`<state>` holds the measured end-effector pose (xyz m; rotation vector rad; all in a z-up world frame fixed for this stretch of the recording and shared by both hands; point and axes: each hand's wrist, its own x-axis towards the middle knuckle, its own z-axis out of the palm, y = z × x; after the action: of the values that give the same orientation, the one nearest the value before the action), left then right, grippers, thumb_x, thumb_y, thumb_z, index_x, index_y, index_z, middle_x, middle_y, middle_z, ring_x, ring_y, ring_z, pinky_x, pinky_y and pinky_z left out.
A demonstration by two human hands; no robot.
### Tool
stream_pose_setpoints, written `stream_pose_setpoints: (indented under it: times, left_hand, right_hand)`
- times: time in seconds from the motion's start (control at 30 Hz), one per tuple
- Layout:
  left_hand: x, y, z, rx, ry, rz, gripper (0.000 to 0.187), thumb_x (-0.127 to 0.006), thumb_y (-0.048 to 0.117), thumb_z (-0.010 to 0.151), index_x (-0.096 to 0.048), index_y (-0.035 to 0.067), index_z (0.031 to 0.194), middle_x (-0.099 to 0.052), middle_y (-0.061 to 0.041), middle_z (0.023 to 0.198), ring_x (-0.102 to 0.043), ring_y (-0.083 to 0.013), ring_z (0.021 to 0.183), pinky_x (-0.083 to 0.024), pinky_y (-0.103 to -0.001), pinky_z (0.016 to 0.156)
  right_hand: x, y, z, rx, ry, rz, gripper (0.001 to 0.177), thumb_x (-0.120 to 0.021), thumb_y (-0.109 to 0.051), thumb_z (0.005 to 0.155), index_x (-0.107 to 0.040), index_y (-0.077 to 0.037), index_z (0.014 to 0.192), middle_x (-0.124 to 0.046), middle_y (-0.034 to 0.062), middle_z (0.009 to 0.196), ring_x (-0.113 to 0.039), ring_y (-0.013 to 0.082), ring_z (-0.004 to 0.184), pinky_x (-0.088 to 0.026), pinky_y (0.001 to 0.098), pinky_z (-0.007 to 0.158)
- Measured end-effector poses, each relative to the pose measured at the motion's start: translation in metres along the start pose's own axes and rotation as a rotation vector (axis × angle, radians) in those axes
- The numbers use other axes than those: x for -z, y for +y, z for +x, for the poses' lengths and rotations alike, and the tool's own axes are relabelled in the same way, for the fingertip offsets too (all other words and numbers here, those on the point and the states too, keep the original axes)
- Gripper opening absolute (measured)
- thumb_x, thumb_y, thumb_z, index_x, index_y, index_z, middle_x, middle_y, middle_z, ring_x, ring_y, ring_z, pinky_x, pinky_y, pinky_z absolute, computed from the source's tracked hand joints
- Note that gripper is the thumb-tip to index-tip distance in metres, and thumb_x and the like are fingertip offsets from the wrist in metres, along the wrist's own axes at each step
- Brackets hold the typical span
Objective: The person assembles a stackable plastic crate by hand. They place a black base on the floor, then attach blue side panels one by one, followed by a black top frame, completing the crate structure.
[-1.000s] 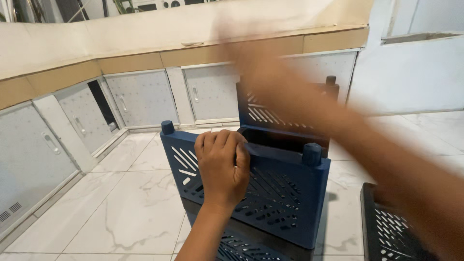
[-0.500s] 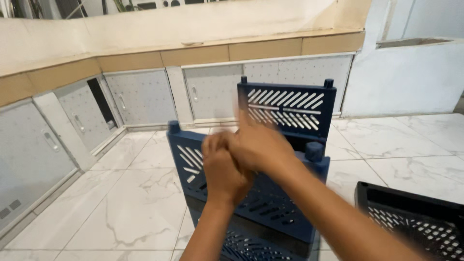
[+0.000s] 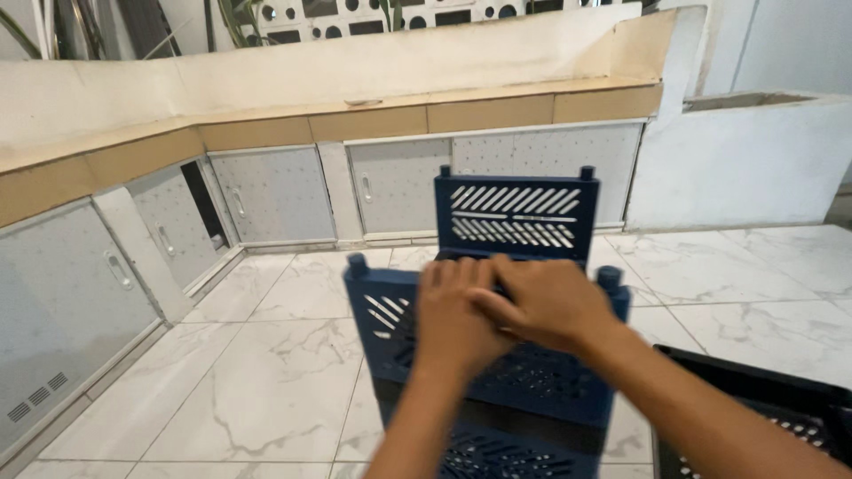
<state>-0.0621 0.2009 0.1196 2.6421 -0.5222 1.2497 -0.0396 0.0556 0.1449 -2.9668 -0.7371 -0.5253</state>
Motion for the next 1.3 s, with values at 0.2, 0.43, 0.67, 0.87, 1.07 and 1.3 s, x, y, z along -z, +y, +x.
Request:
stream_pose_setpoints:
  times: [0.2, 0.43, 0.67, 0.87, 1.07, 1.3]
  left_hand:
    - [-0.008, 0.035, 0.025, -0.042, -0.338, -0.174, 0.064, -0.086, 0.066, 0.058, -0.07, 0.009, 0.083, -0.07, -0.009, 0.08, -0.069, -0.0291, 0.084, -0.048, -0.044, 0.087]
    - [-0.014, 0.028, 0.025, -0.035, -0.281, -0.203, 0.063, -0.093, 0.057, 0.051, -0.073, 0.008, 0.087, -0.072, -0.011, 0.079, -0.07, -0.0306, 0.078, -0.054, -0.043, 0.074]
    - [-0.011, 0.03, 0.027, -0.011, -0.403, -0.112, 0.063, -0.09, 0.053, 0.061, -0.07, 0.007, 0.099, -0.073, -0.008, 0.088, -0.071, -0.0286, 0.084, -0.053, -0.046, 0.082]
    - [-0.011, 0.063, 0.029, -0.048, -0.187, -0.125, 0.065, -0.067, 0.033, 0.085, -0.051, 0.001, 0.139, -0.054, -0.019, 0.138, -0.046, -0.0326, 0.133, -0.029, -0.057, 0.11]
    - [-0.029, 0.136, 0.077, -0.15, 0.121, -0.326, 0.068, -0.055, 0.027, 0.094, -0.035, -0.002, 0.153, -0.037, -0.02, 0.161, -0.031, -0.0327, 0.152, -0.021, -0.051, 0.124]
    - [-0.104, 0.234, 0.062, -0.199, 0.099, -0.4, 0.065, -0.056, 0.028, 0.097, -0.037, -0.001, 0.153, -0.037, -0.021, 0.162, -0.031, -0.0362, 0.153, -0.019, -0.049, 0.126]
  right_hand:
    - [0.048, 0.052, -0.001, -0.005, 0.373, 0.351, 0.051, -0.037, -0.043, 0.103, -0.075, -0.015, 0.121, -0.075, 0.0183, 0.106, -0.069, 0.0344, 0.094, -0.053, 0.0465, 0.08]
    - [0.056, 0.039, 0.009, -0.026, 0.535, 0.296, 0.054, -0.028, -0.042, 0.105, -0.064, -0.011, 0.131, -0.067, 0.0187, 0.125, -0.065, 0.0381, 0.107, -0.051, 0.0494, 0.09]
    - [-0.005, 0.04, -0.012, -0.255, 0.032, 0.142, 0.052, -0.03, -0.048, 0.108, -0.075, -0.022, 0.115, -0.08, 0.0095, 0.108, -0.072, 0.0286, 0.1, -0.056, 0.0419, 0.087]
    - [0.025, 0.031, -0.058, -0.018, 0.551, 0.285, 0.041, -0.044, -0.028, 0.101, -0.063, -0.013, 0.134, -0.068, 0.0133, 0.122, -0.065, 0.0322, 0.11, -0.054, 0.0429, 0.089]
    - [0.055, 0.111, -0.078, 0.089, 0.895, 0.119, 0.043, -0.045, -0.024, 0.105, -0.056, -0.008, 0.143, -0.058, 0.0208, 0.144, -0.049, 0.0406, 0.138, -0.034, 0.05, 0.117]
    - [0.015, 0.189, -0.156, -0.104, 0.728, 0.409, 0.045, -0.043, -0.023, 0.105, -0.05, -0.01, 0.148, -0.063, 0.0199, 0.136, -0.057, 0.0375, 0.128, -0.039, 0.0464, 0.111]
